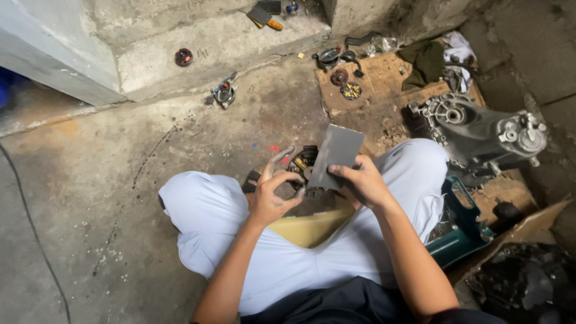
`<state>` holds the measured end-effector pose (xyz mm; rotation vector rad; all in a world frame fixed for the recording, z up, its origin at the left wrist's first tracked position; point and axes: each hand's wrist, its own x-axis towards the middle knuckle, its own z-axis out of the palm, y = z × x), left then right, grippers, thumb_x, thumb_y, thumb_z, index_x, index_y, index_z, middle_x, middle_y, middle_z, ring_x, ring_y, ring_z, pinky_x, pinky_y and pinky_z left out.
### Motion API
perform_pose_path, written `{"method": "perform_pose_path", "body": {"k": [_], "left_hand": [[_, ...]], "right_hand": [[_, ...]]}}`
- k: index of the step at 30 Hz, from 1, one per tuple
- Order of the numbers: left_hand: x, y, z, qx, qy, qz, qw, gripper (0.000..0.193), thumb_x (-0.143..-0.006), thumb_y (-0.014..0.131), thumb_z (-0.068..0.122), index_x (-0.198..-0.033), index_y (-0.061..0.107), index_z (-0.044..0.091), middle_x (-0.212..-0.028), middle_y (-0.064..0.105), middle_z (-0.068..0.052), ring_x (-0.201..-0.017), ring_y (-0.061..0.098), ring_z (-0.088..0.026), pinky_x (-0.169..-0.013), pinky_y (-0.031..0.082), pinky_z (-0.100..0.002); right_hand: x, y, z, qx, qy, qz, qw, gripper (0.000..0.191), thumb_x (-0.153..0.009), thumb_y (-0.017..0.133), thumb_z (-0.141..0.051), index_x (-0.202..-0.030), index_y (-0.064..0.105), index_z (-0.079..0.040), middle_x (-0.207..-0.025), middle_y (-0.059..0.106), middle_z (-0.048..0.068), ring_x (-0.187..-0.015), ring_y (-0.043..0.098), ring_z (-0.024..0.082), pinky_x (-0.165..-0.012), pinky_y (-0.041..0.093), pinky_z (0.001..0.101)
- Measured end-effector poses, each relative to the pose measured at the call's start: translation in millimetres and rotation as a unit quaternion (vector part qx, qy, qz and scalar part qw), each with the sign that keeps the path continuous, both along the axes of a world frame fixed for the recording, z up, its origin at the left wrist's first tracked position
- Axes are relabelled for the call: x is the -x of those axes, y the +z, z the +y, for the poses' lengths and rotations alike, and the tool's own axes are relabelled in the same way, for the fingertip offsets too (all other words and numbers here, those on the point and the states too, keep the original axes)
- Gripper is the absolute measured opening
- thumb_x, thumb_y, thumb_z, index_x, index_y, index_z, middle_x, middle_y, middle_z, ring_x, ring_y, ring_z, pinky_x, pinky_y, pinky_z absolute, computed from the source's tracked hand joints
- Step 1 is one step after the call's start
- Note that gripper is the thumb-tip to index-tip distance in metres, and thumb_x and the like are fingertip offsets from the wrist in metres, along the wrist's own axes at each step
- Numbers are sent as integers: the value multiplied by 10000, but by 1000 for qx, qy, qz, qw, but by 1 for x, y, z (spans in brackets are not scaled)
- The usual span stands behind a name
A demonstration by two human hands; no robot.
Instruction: The person sits on a low stool and uses a sanding block to clean the surface of a circular mechanical component. They rotate the part to access different areas and continue sanding throughout the clip.
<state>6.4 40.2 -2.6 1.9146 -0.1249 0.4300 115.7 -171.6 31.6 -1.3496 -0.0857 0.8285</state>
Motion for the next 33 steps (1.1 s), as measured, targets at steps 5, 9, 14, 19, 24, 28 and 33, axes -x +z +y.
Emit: {"method": "perform_pose_path", "body": {"k": [5, 9, 14, 19, 24, 28, 33], "left_hand": [[-10, -11, -12, 26, -22, -31, 999, 323, -720, 826, 7, -1025, 722, 32, -1458, 555, -225, -1333, 586, -373, -1106, 465, -429], [-30, 2, -13, 3, -29, -78, 997, 319, -706, 841, 26, -1006, 735, 41, -1446, 561, -238, -1356, 566, -385, -1115, 458, -433], [-49, 6, -18, 34, -23, -97, 994, 271, -757, 815, -9, -1017, 764, 42, -1435, 601, -240, -1367, 594, -372, -1133, 470, -407], [-56, -17, -20, 68, 34, -51, 996, 344, -694, 797, -33, -1030, 789, 40, -1188, 719, -166, -1131, 696, -301, -1003, 521, -363], [-64, -37, -16, 133, 37, -56, 989, 259, -792, 779, -53, -1039, 780, 24, -1174, 697, -143, -1092, 684, -240, -938, 527, -314], [-62, -46, -15, 214, 14, -30, 976, 242, -840, 761, -63, -1073, 774, 4, -1193, 673, -136, -1100, 660, -216, -919, 538, -290], [-61, -49, -9, 177, 47, -65, 981, 217, -843, 778, -56, -1049, 762, 9, -1180, 697, -125, -1098, 679, -219, -951, 534, -303]], "right_hand": [[2, -9, -7, -15, -34, 18, 999, 204, -917, 715, -180, -884, 703, 22, -626, 640, 88, -329, 511, 150, -277, 370, 299], [-14, -7, -3, -103, -83, 6, 991, 194, -892, 725, -113, -1027, 722, 26, -924, 746, 73, -770, 721, 132, -694, 595, 277], [-23, 4, -10, -104, -88, -73, 988, 214, -951, 729, -96, -1110, 713, 47, -999, 735, 87, -870, 677, 174, -742, 540, 324], [-9, 26, -30, 133, -113, -541, 822, 502, -832, 714, -102, -1327, 629, -114, -1193, 736, 103, -1088, 694, 270, -942, 553, 367], [-10, 31, -33, 250, -158, -773, 561, 337, -755, 713, -116, -1076, 814, -141, -1226, 712, 125, -1185, 659, 391, -1015, 559, 490], [-8, 22, -28, 252, -150, -795, 532, 309, -782, 732, -116, -1082, 800, -145, -1173, 726, 106, -1188, 652, 381, -1022, 541, 518], [-9, 9, -21, 224, -105, -761, 600, 373, -759, 729, -43, -1130, 731, -9, -1076, 729, 160, -1117, 705, 361, -1005, 558, 482]]}}
